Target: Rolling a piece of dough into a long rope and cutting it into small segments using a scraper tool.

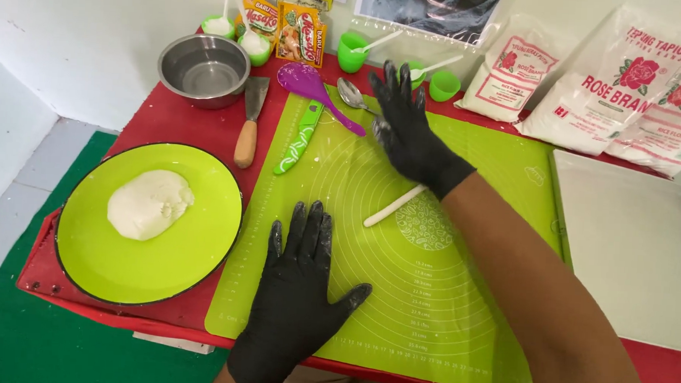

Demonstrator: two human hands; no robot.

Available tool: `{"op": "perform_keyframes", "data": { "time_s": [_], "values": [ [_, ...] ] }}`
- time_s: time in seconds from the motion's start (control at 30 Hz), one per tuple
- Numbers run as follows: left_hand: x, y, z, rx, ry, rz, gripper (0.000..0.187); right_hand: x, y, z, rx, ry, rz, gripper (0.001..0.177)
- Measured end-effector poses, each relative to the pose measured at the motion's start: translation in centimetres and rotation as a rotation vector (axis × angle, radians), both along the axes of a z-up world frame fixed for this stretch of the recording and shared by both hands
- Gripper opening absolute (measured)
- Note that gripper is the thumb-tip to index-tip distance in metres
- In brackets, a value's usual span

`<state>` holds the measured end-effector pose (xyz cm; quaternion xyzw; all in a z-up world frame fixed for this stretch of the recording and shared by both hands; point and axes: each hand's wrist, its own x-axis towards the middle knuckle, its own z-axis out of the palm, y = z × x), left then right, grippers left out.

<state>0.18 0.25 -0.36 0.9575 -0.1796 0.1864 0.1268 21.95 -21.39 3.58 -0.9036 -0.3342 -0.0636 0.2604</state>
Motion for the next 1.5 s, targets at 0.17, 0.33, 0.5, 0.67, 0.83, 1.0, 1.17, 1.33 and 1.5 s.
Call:
{"op": "perform_keyframes", "data": {
  "time_s": [0.17,0.33,0.5,0.67,0.83,1.0,1.17,1.33,1.5],
  "values": [
    [0.1,0.0,0.2,-0.01,0.013,-0.002,0.108,-1.8,-0.3,4.0,0.059,-0.074,0.072,0.059],
    [0.1,0.1,-0.3,0.004,0.002,0.008,0.108,-6.3,-0.9,4.1,-0.062,0.042,0.129,0.06],
    [0.0,0.0,0.1,-0.042,0.019,-0.007,0.105,-11.0,-3.6,1.6,-0.367,0.007,0.197,0.079],
    [0.1,0.0,-0.4,0.034,-0.009,0.012,0.105,-17.4,-5.9,3.0,-0.4,0.075,0.137,0.084],
    [0.1,0.0,-0.4,-0.006,-0.007,-0.011,0.103,-22.4,-8.8,4.2,-0.492,0.033,0.118,0.09],
    [0.1,-0.1,-0.7,0.028,-0.015,0.017,0.106,-23.4,-10.5,6.6,-0.295,-0.151,-0.125,0.07],
    [0.1,-0.1,-0.8,0.036,-0.013,0.015,0.106,-18.2,-8.9,6.5,-0.198,-0.006,0.01,0.074],
    [0.1,0.0,-0.3,0.041,-0.014,0.008,0.106,-13.7,-6.2,3.5,-0.236,0.113,0.175,0.083],
    [-0.1,0.0,0.2,0.009,-0.017,-0.014,0.103,-9.4,-4.4,1.6,-0.231,0.09,0.155,0.079]
  ]
}}
